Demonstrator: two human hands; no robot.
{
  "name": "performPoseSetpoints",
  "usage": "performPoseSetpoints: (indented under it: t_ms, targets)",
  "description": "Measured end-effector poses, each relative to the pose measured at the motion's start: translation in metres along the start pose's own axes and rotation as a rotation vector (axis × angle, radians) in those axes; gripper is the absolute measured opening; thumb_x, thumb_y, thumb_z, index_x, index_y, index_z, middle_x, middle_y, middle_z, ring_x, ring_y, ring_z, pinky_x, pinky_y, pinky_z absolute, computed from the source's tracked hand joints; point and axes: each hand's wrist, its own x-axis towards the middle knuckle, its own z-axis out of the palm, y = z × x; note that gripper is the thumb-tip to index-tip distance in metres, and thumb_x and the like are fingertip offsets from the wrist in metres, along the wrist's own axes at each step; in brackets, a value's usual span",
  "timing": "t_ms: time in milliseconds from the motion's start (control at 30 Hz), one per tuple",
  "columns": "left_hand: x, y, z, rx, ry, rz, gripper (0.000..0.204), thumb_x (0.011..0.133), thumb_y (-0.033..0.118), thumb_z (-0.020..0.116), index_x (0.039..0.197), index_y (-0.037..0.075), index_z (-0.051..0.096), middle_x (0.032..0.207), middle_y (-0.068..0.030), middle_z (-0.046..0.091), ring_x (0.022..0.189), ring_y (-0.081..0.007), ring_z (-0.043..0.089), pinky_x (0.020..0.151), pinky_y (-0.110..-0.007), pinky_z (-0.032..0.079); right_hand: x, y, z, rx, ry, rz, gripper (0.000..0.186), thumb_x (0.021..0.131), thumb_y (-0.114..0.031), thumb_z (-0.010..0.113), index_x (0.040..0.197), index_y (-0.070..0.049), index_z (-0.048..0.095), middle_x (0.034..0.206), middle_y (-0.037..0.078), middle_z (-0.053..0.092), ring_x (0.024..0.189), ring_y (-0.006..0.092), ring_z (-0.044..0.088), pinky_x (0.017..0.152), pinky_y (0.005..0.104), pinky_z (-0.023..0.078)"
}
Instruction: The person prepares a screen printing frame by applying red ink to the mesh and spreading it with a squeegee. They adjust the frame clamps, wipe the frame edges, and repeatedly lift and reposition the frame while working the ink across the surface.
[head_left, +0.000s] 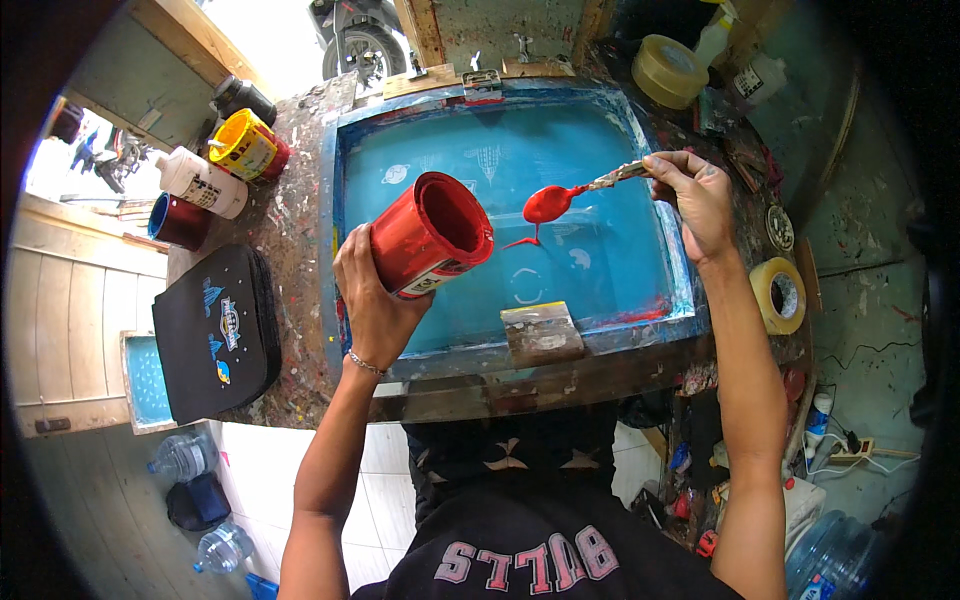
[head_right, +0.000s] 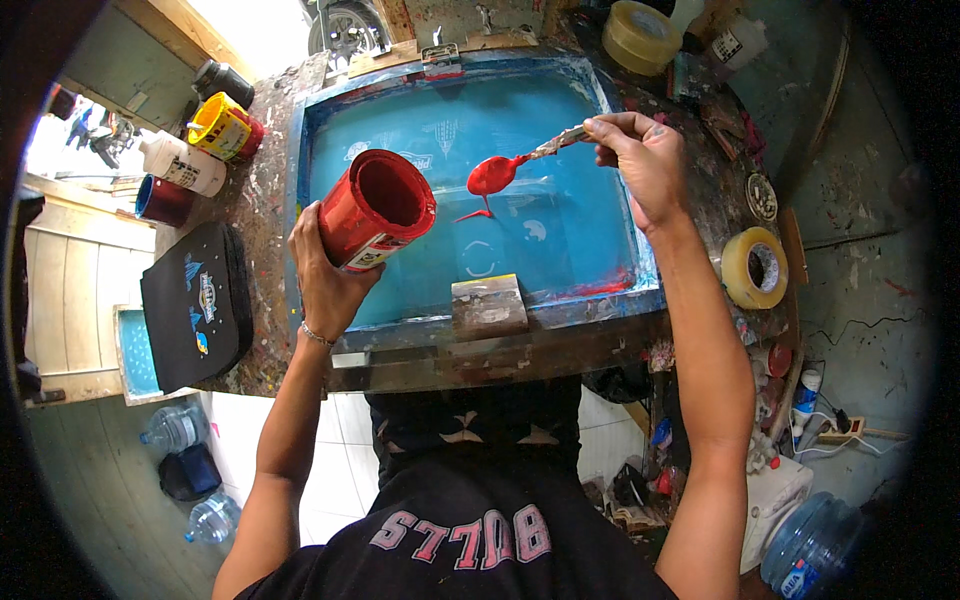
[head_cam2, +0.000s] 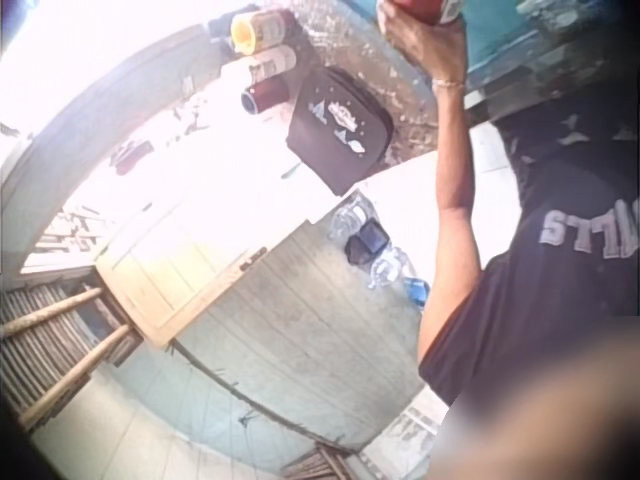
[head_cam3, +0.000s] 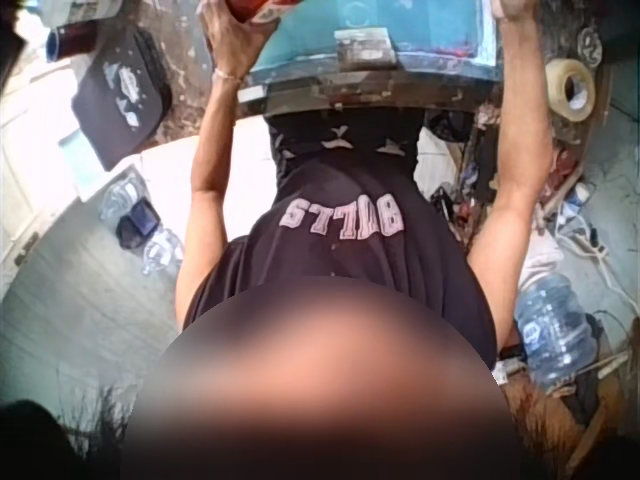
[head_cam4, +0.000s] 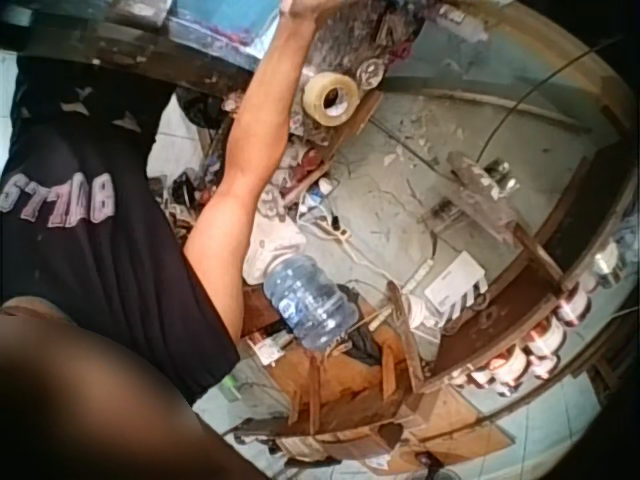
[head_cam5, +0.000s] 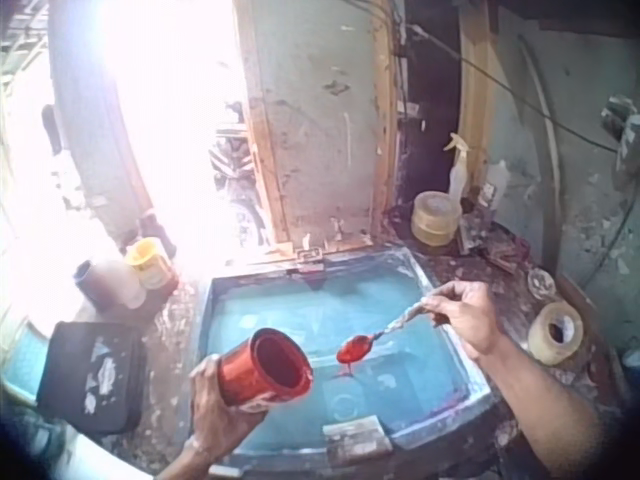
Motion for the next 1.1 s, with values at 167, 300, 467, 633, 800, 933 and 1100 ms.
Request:
performPoseSetpoints:
  t_ms: [167, 300, 467, 633, 800, 933, 1100]
  targets:
    - [-0.002, -0.003, -0.002, 0.009, 0.008, -0.007, 0.108, 0.055, 0.012, 0.093, 0.146, 0.000, 0.036, 0.140, -0.0228, 0.047, 0.131, -0.0416, 0.044, 0.113, -0.050, 0.037, -0.001, -0.004, 0.014, -0.020, -0.044, -0.040, 0.008, 0.091, -0.006, 0.074, 0.095, 0.000, 0.074, 0.085, 0.003, 0.071, 0.070, 0.0072, 0.060, 0.066, 0.0219, 0.049]
    - [-0.004, -0.007, -0.006, 0.027, 0.012, -0.028, 0.109, 0.054, 0.013, 0.093, 0.146, -0.001, 0.036, 0.140, -0.0229, 0.047, 0.131, -0.0408, 0.044, 0.113, -0.050, 0.036, 0.000, -0.008, 0.026, -0.019, -0.079, -0.060, 0.007, 0.091, -0.005, 0.074, 0.095, 0.001, 0.074, 0.084, 0.003, 0.071, 0.070, 0.0076, 0.060, 0.066, 0.0222, 0.049]
    - [-0.006, -0.011, -0.011, 0.040, 0.026, -0.013, 0.106, 0.057, 0.017, 0.092, 0.145, -0.001, 0.036, 0.139, -0.0233, 0.048, 0.131, -0.0414, 0.044, 0.113, -0.050, 0.035, -0.001, -0.016, 0.034, -0.016, -0.083, -0.097, 0.007, 0.090, -0.005, 0.074, 0.096, 0.000, 0.074, 0.084, 0.004, 0.071, 0.071, 0.0083, 0.060, 0.067, 0.0230, 0.050]
    - [-0.004, -0.009, -0.012, 0.042, 0.048, 0.005, 0.108, 0.055, 0.015, 0.092, 0.146, -0.001, 0.036, 0.138, -0.0233, 0.048, 0.130, -0.0411, 0.046, 0.113, -0.050, 0.036, -0.004, -0.025, 0.029, -0.009, -0.070, -0.130, 0.007, 0.089, -0.005, 0.076, 0.092, 0.000, 0.075, 0.081, 0.005, 0.072, 0.069, 0.0083, 0.061, 0.065, 0.0231, 0.050]
    - [-0.002, -0.002, -0.010, 0.026, 0.036, 0.001, 0.107, 0.055, 0.014, 0.092, 0.146, -0.001, 0.036, 0.139, -0.0234, 0.048, 0.131, -0.0414, 0.044, 0.113, -0.050, 0.036, -0.009, -0.032, 0.017, -0.019, -0.031, -0.135, 0.007, 0.089, -0.005, 0.076, 0.094, 0.000, 0.075, 0.083, 0.004, 0.072, 0.070, 0.0078, 0.061, 0.066, 0.0227, 0.050]
    - [0.000, 0.004, -0.009, 0.019, 0.012, -0.012, 0.105, 0.057, 0.014, 0.091, 0.146, -0.001, 0.036, 0.140, -0.0235, 0.047, 0.132, -0.0420, 0.043, 0.113, -0.050, 0.035, -0.010, -0.037, 0.010, 0.016, -0.020, -0.141, 0.006, 0.089, -0.005, 0.075, 0.093, 0.000, 0.075, 0.083, 0.004, 0.072, 0.070, 0.0076, 0.061, 0.066, 0.0225, 0.050]
    - [0.004, 0.007, -0.005, 0.042, 0.016, 0.007, 0.105, 0.058, 0.014, 0.090, 0.146, 0.000, 0.035, 0.140, -0.0233, 0.047, 0.132, -0.0422, 0.042, 0.114, -0.050, 0.035, -0.005, -0.045, 0.009, 0.024, -0.007, -0.128, 0.006, 0.090, -0.005, 0.074, 0.093, 0.000, 0.075, 0.083, 0.004, 0.072, 0.069, 0.0079, 0.061, 0.066, 0.0225, 0.050]
